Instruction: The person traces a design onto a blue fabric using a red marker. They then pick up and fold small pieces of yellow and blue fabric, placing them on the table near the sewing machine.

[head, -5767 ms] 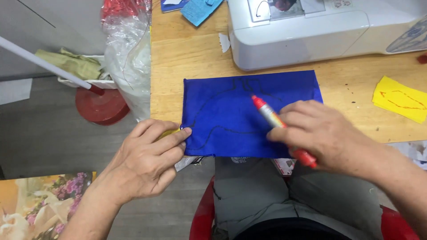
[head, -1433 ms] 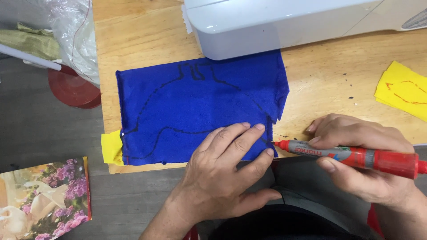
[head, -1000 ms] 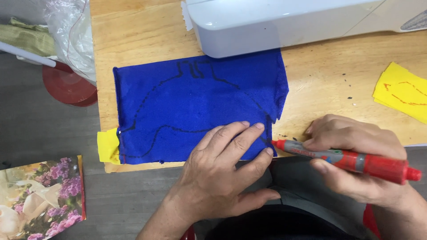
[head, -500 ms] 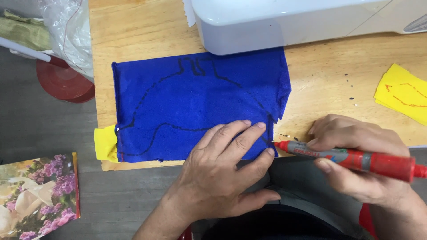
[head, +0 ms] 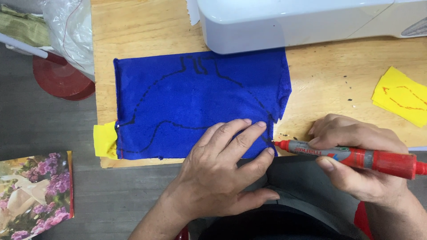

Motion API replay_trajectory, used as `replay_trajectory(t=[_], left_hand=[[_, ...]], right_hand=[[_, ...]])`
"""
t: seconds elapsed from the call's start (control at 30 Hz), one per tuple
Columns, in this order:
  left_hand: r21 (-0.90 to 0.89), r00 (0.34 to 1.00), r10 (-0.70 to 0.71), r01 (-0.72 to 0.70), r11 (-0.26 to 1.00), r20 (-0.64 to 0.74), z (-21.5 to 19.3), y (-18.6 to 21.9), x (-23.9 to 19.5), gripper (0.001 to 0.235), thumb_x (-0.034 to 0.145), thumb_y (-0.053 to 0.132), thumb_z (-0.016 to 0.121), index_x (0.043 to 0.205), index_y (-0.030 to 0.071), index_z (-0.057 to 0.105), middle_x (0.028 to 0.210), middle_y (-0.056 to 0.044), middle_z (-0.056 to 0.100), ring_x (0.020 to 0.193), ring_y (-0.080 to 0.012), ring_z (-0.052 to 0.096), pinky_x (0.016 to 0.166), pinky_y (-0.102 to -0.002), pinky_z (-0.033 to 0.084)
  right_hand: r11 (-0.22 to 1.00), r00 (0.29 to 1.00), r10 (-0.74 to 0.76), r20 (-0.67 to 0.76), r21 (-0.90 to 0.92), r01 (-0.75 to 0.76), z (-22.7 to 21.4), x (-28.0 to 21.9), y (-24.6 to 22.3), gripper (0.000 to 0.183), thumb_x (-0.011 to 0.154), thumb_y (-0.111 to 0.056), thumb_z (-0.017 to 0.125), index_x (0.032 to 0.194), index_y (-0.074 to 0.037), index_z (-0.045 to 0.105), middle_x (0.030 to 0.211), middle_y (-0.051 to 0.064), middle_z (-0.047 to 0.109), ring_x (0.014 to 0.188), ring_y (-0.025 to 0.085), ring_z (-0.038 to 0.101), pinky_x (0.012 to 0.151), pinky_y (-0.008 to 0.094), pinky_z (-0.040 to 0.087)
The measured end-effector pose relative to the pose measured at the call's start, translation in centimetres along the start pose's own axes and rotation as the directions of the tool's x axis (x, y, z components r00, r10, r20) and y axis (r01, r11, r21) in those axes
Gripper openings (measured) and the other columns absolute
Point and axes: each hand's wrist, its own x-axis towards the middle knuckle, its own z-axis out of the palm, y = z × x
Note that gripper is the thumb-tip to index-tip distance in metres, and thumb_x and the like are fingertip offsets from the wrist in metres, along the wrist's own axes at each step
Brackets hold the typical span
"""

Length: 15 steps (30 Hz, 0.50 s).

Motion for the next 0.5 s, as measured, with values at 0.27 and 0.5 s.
replay_trajectory(t=[0.27,0.5], left_hand=[[0.013,1.0,-0.002,0.002,1.0,-0.022,0.0,0.1,-0.2,0.048,0.093,0.053,0.068,0.114,0.01,0.069,0.136,-0.023,0.062,0.12,-0.0452,0.063,0.096,-0.058,0.051],[-0.035,0.999,0.039,-0.04,0.999,-0.033,-0.5,0.2,0.0,0.045,0.092,0.048,0.073,0.11,0.007,0.07,0.129,-0.027,0.062,0.118,-0.0474,0.06,0.093,-0.058,0.051]], right_hand=[[1.0,1.0,0.018,0.005,-0.002,-0.018,0.0,0.2,-0.4,0.018,0.084,-0.017,0.067,0.092,-0.001,0.065,0.083,0.012,0.072,0.073,0.026,0.071,0.084,0.038,0.063],[0.99,0.998,0.02,-0.052,0.139,-0.012,-0.2,0.0,0.0,0.015,0.092,-0.02,0.065,0.1,-0.007,0.062,0.089,0.013,0.073,0.082,0.024,0.074,0.083,0.034,0.064]])
